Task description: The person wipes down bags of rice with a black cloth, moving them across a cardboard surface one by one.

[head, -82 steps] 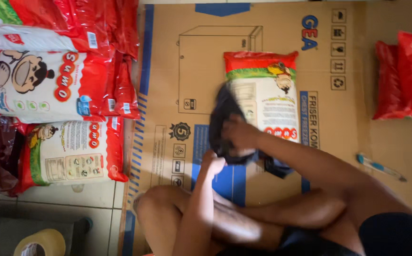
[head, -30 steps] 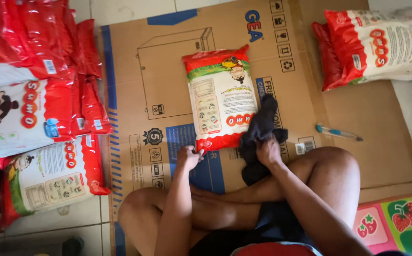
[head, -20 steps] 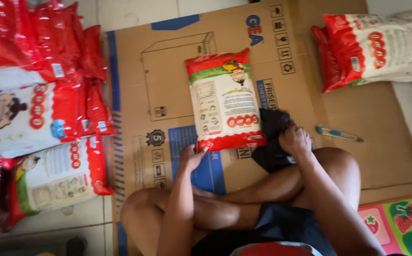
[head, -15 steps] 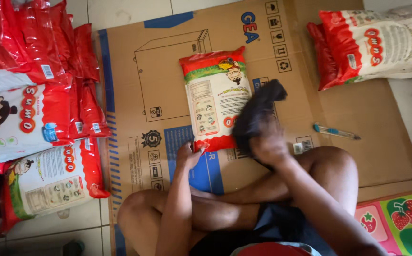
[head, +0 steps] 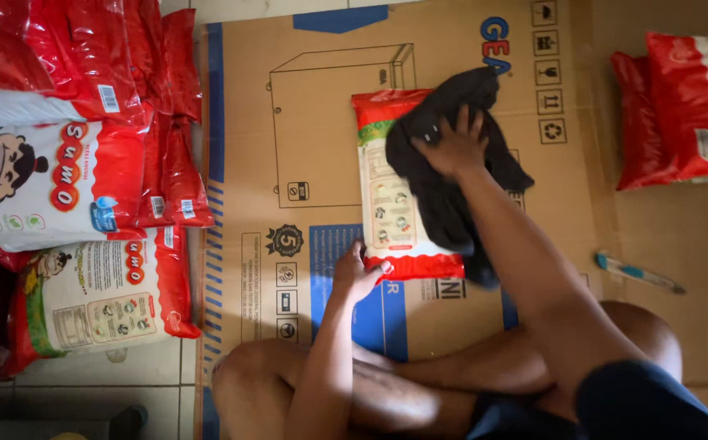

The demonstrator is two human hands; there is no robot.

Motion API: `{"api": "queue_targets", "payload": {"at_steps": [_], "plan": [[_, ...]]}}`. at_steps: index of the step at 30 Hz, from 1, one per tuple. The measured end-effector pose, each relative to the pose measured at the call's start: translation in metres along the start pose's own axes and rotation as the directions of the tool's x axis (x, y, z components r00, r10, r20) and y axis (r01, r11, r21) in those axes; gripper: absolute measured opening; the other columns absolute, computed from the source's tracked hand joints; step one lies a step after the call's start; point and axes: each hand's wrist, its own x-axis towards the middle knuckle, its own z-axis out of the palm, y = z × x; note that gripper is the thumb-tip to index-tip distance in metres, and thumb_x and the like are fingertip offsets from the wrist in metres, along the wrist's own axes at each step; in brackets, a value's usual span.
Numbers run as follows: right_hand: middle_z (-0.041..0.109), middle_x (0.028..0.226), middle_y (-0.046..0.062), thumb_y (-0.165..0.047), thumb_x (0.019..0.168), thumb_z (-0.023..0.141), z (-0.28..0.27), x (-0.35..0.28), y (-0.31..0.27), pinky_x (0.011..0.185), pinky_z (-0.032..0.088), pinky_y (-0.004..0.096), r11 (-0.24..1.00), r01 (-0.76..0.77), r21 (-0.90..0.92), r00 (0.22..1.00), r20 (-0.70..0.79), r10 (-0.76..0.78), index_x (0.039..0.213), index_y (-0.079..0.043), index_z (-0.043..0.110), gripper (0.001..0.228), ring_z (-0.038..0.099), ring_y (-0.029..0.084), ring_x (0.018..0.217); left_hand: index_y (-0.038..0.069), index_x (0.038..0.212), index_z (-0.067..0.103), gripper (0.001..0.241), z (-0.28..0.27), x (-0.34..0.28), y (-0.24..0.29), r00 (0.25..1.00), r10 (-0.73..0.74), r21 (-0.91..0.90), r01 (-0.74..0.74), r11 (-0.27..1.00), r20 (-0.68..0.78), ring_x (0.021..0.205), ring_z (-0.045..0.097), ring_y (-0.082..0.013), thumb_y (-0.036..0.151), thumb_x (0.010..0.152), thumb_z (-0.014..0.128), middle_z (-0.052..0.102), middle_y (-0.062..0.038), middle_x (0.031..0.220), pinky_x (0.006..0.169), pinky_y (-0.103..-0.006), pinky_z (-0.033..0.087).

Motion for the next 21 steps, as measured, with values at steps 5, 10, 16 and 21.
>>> {"api": "queue_targets", "payload": {"at_steps": [5, 10, 16, 21], "plan": [[0.03, 0.17, 0.008, -0.088, 0.088, 0.041, 0.002, 0.036, -0.082, 0.118, 0.006, 0.077, 0.968, 0.12, -0.22, 0.993, 0.001, -0.122, 0.155, -0.033, 0.049, 0.087, 0.013, 0.045, 0.158, 0.011, 0.124, 0.06, 0.059, 0.007, 0.011, -0.016, 0.999, 0.025, -0.108, -0.022, 0.994, 0.027, 0.116, 0.069, -0.043, 0.043, 0.079, 0.083, 0.075, -0.02, 0.118, 0.1, -0.0525, 0.056], [0.037, 0.167, 0.005, -0.069, 0.082, 0.052, 0.046, -0.028, -0.114, 0.121, 0.005, 0.075, 0.801, 0.452, -0.392, 0.891, 0.165, -0.422, 0.141, -0.034, 0.063, 0.07, 0.009, 0.039, 0.16, 0.011, 0.124, 0.062, 0.06, 0.005, 0.012, -0.021, 0.997, -0.039, -0.065, 0.044, 0.997, 0.074, 0.119, 0.068, -0.0399, 0.045, 0.079, 0.084, 0.074, -0.018, 0.12, 0.102, -0.0508, 0.056], [0.044, 0.162, 0.011, -0.06, 0.079, 0.067, 0.056, -0.124, -0.046, 0.118, 0.021, 0.072, 0.748, 0.647, -0.146, 0.744, -0.092, -0.661, 0.13, -0.018, 0.07, 0.066, 0.029, 0.039, 0.155, 0.015, 0.106, 0.077, 0.032, 0.016, 0.03, -0.04, 0.996, -0.07, -0.035, 0.072, 0.997, 0.058, 0.109, 0.072, -0.0359, 0.025, 0.076, 0.072, 0.078, -0.013, 0.103, 0.097, -0.0509, 0.058], [0.035, 0.169, 0.009, -0.06, 0.071, 0.073, 0.042, -0.148, 0.023, 0.114, 0.029, 0.072, 0.856, 0.496, -0.145, 0.837, -0.179, -0.516, 0.135, -0.019, 0.064, 0.076, 0.029, 0.039, 0.154, 0.014, 0.114, 0.07, 0.034, -0.011, 0.006, 0.001, 0.997, -0.021, -0.063, 0.026, 0.998, 0.081, 0.113, 0.07, -0.0391, 0.022, 0.082, 0.063, 0.076, -0.018, 0.108, 0.097, -0.0511, 0.056]]}}
